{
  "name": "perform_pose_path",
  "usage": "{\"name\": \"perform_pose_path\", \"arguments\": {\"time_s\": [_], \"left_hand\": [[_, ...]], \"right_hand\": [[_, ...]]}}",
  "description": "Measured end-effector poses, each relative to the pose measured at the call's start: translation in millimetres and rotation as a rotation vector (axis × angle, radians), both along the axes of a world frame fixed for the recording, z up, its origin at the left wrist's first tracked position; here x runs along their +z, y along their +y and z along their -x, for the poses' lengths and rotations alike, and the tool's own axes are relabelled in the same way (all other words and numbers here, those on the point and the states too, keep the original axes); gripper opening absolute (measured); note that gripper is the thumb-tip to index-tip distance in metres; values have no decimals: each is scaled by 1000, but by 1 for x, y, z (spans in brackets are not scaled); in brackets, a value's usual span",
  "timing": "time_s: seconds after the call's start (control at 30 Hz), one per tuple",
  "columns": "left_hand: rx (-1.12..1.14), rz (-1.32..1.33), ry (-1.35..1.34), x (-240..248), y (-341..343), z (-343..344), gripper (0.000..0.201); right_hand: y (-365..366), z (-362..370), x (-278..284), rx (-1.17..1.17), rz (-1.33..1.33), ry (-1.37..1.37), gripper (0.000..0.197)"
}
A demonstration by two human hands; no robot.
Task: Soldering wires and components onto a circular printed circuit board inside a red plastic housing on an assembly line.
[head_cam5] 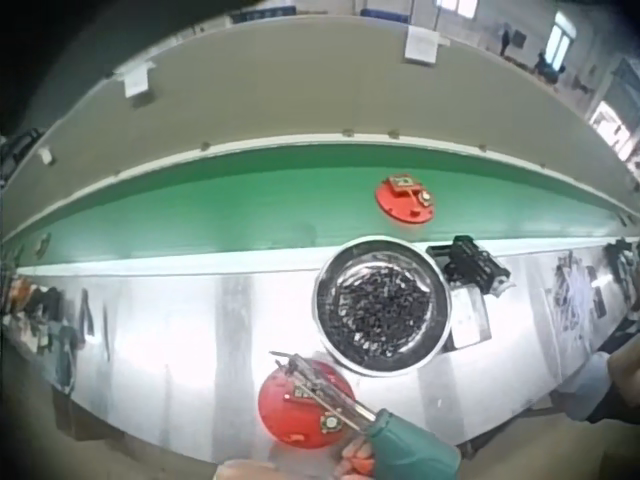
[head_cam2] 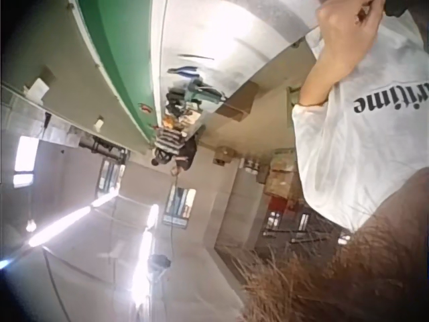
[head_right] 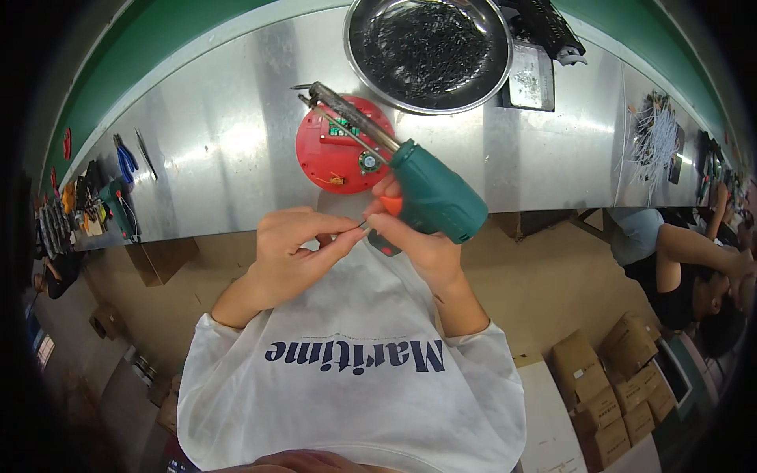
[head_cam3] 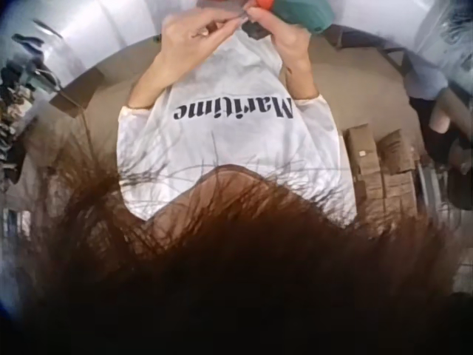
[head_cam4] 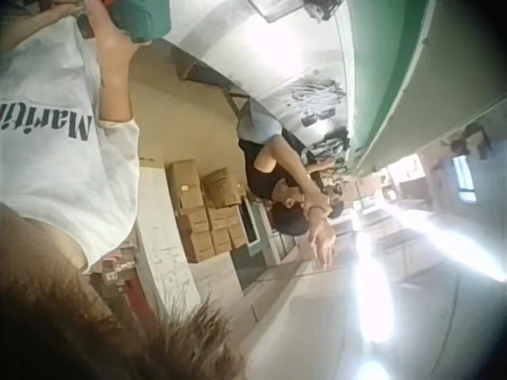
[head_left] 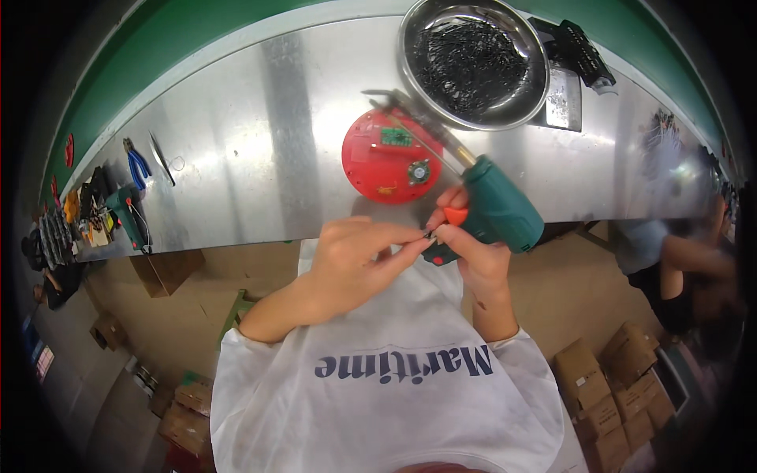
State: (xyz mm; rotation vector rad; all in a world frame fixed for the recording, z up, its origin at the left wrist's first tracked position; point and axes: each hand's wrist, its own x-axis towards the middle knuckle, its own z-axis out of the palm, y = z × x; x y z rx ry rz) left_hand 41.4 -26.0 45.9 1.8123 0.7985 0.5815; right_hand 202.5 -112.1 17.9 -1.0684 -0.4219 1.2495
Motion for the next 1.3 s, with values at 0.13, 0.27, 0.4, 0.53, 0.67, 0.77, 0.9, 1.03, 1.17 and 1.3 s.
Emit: {"name": "perform_pose_path", "arguments": {"time_s": [0.13, 0.27, 0.4, 0.53, 0.67, 0.77, 0.9, 1.03, 1.17, 1.3], "left_hand": [[-2, -63, -50, -10, 0, 3, 9], [8, -85, -72, -15, 2, 3, 9], [19, -118, -91, -21, 2, 4, 12], [50, -146, -105, -24, 8, 15, 19], [282, -149, -24, -37, 15, 13, 14], [272, -73, -119, -52, 20, 7, 11], [233, 221, -158, -56, 23, 2, 7], [109, 413, -119, -47, 27, 5, 11], [59, 299, -72, -43, 24, 8, 13], [-19, 124, -59, -44, 25, 14, 16]], "right_hand": [[-1, 4, 0, 5, 63, -126, 40], [1, 7, 4, 15, 73, -164, 39], [5, 7, 5, 41, 80, -186, 39], [6, 2, 1, -42, 90, -237, 40], [7, -9, 0, -154, 92, -195, 39], [7, -12, -4, -177, 71, -154, 39], [13, -10, -7, -170, 66, -216, 38], [22, -3, -5, -101, 123, -337, 35], [31, 8, -1, -16, 163, -380, 33], [35, 15, -5, -10, 150, -387, 33]]}}
